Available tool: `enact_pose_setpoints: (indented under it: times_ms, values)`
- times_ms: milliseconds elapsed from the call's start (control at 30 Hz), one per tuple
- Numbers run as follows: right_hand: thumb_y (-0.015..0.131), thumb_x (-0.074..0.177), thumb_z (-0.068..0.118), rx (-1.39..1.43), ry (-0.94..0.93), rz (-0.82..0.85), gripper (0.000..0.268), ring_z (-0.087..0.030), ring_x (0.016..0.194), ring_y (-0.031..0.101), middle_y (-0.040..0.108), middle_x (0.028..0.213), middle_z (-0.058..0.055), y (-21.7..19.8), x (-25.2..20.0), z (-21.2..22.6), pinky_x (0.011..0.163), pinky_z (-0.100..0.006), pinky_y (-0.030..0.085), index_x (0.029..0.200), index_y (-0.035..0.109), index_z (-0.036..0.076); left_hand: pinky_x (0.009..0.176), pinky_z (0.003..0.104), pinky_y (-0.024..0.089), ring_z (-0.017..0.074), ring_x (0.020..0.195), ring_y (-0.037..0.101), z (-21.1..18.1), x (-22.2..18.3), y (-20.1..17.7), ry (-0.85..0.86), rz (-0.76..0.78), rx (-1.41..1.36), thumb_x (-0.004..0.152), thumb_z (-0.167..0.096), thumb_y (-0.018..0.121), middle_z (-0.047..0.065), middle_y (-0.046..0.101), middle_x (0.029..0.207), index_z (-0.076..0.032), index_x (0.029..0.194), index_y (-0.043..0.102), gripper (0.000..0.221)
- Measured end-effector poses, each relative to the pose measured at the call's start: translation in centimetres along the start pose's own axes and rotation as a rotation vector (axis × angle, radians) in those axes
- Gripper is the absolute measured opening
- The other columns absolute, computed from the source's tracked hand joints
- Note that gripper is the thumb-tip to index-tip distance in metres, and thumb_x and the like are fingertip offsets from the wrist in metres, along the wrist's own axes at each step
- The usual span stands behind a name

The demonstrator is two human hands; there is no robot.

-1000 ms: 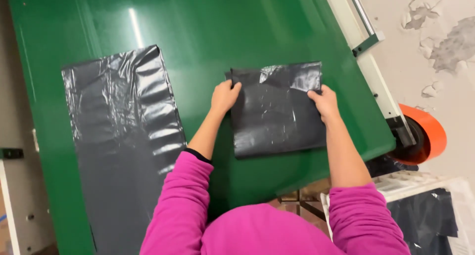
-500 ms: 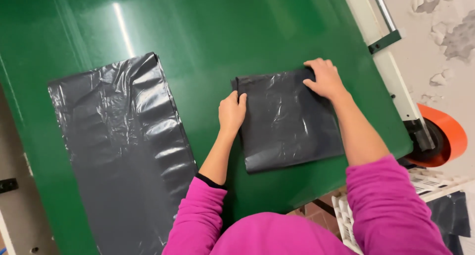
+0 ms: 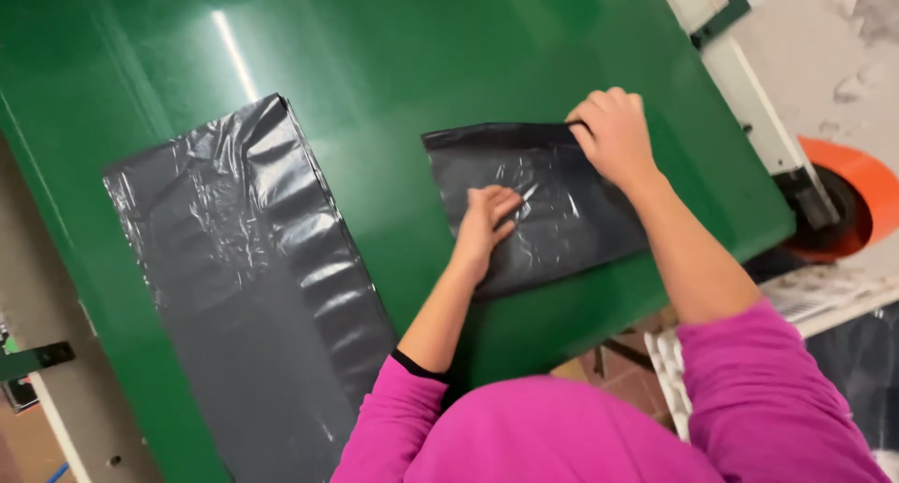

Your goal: The recorder is folding black plastic bags on a conveyor belt and stacking them into a plastic crate.

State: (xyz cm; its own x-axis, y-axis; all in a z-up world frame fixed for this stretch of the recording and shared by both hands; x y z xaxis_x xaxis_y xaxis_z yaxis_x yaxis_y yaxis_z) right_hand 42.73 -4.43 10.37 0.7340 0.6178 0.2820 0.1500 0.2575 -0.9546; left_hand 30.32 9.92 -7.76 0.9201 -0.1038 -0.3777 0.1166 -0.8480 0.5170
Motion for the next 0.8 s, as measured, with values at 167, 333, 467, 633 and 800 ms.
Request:
enact_pose_setpoints:
  times_ms: [167,333,467,633,800]
  values:
    - [0.079,0.088,0.013,0.102,0.035,-0.255,0.011,-0.027,0.107,0.058,0.065,0.101,-0.001,-6.9,-10.9,4.3,0.094,-0.045,0.04,0.098,0.075,0.016,0.116,0.049,0.033,0.0249,0.139,0.049,0.1,-3.3,-2.8,-0.141,-0.031,-0.492,0.09,-0.083,0.022,0.008,0.05,0.154,-0.009,0.154,0.038,0.099]
    - [0.081,0.077,0.01,0.091,0.066,-0.288,0.022,-0.024,0.109,0.059,0.066,0.101,0.004,-5.1,-17.4,4.6,0.096,-0.045,0.041,0.097,0.079,0.02,0.118,0.049,0.034,0.0364,0.138,0.047,2.3,-4.3,-5.7,-0.111,-0.024,-0.543,0.094,-0.081,0.028,0.021,0.047,0.153,0.006,0.154,0.038,0.105]
    - [0.082,0.077,0.011,0.11,0.11,-0.305,0.023,-0.024,0.109,0.058,0.066,0.106,0.003,-3.1,-19.5,3.9,0.095,-0.043,0.042,0.098,0.079,0.021,0.121,0.041,0.032,0.0265,0.148,0.04,-0.2,-8.1,-7.5,0.139,-0.324,0.046,0.099,-0.06,0.053,0.008,0.042,0.156,-0.006,0.152,0.037,0.077]
    - [0.081,0.077,0.01,0.125,0.131,-0.326,0.021,-0.024,0.109,0.058,0.067,0.107,0.003,-3.0,-20.0,3.9,0.093,-0.042,0.044,0.095,0.079,0.02,0.1,0.044,0.045,0.0355,0.118,0.054,-9.5,-18.3,1.8,0.689,-0.52,1.283,0.081,-0.035,0.08,0.016,0.059,0.128,-0.001,0.127,0.058,0.062]
    - [0.077,0.079,0.01,-0.016,0.163,-0.313,0.023,-0.032,0.12,0.059,0.068,0.117,-0.007,-5.1,-19.1,6.3,0.1,-0.045,0.048,0.101,0.078,0.016,0.071,0.038,0.042,0.0233,0.101,0.057,-5.8,-17.9,6.7,1.039,-0.137,1.964,0.076,-0.034,0.079,0.001,0.059,0.103,-0.015,0.108,0.066,0.04]
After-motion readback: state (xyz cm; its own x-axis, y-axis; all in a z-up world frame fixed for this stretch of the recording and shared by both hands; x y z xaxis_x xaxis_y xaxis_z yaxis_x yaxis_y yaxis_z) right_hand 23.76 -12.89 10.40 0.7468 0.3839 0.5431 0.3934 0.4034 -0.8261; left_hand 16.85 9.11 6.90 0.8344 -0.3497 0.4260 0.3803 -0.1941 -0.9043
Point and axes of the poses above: each hand's wrist, its own x-axis towards the middle knuckle, its own y-axis out of the palm, z = x × y, the point moved 9 cm from there along x, towards the middle knuckle
